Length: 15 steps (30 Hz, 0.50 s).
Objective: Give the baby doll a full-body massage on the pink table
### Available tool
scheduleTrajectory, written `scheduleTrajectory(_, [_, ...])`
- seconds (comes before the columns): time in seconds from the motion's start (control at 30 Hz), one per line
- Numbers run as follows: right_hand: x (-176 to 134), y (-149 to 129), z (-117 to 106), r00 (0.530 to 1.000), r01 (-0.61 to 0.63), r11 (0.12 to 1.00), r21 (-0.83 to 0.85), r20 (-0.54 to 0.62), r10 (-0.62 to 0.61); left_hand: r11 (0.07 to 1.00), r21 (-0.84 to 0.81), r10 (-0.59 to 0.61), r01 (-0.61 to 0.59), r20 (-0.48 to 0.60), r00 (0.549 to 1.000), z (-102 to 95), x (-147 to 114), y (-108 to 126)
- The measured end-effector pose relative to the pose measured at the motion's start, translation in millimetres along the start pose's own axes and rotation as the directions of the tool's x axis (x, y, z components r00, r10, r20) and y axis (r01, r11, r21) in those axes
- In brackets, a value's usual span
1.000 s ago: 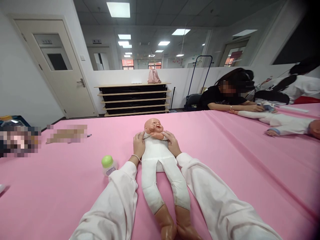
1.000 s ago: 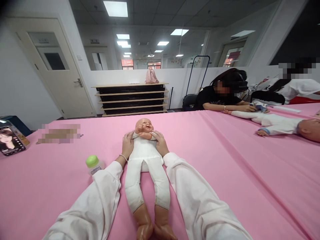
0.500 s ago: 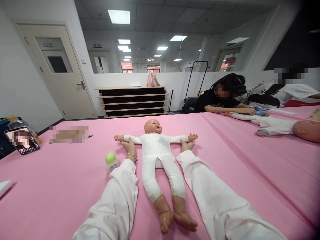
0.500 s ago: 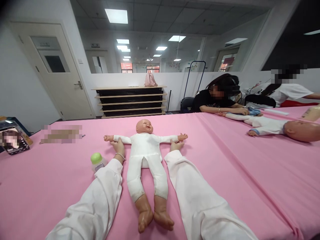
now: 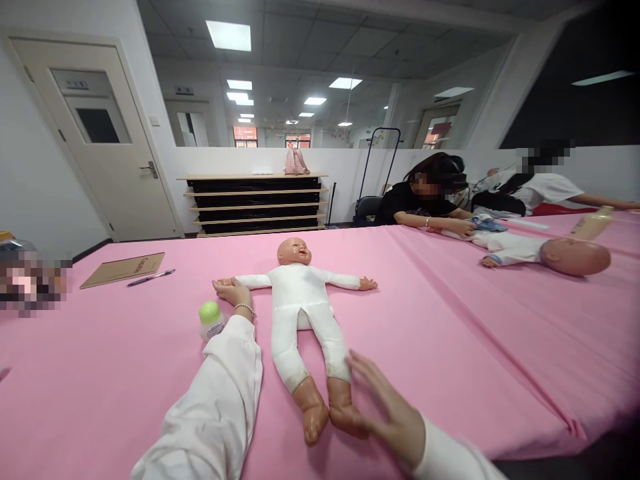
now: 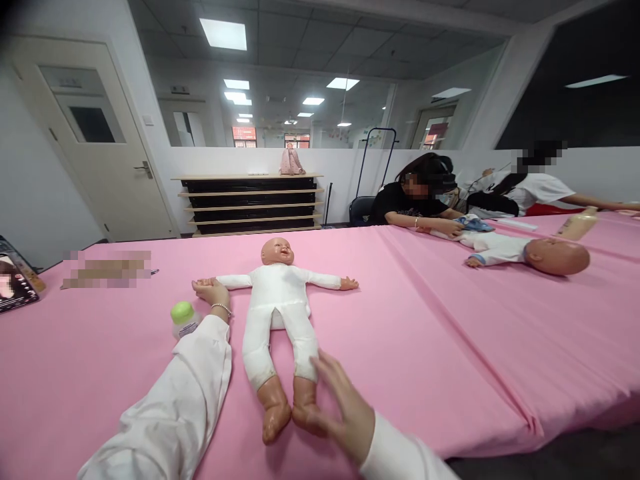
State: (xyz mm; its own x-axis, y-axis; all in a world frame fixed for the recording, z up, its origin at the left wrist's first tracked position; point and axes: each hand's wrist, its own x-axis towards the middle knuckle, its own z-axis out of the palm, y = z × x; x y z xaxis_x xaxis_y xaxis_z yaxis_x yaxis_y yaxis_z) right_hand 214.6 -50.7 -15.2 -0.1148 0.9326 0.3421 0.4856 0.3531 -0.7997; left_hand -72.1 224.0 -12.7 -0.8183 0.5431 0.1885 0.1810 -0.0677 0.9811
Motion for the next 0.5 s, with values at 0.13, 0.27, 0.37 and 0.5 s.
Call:
scheduleTrajectory(0.13, [-37.0, -22.0, 40.4, 0.993, 0.109, 0.955, -0.278, -0.023, -0.120, 0.999, 0.047, -0.014, 0.016, -0.050, 0.999, -6.7, 0.2, 3.8])
scheduleTrajectory(0.27, [-36.3, -26.6, 52.0, 0.983, 0.038, 0.935, -0.352, -0.153, -0.098, 0.998, 0.063, 0.017, -0.016, -0.016, 1.000, -14.0, 1.5, 6.5])
scheduleTrajectory(0.37, [-36.8, -29.3, 48.3, 0.973, 0.013, 0.954, -0.301, -0.217, -0.082, 0.998, 0.065, 0.013, -0.013, 0.000, 1.000, -16.7, 3.3, 6.1])
scheduleTrajectory(0.5, [-41.5, -28.5, 47.6, 0.960, 0.023, 0.969, -0.245, -0.266, -0.090, 0.998, 0.061, -0.019, 0.019, 0.008, 1.000, -18.0, 6.2, 3.5])
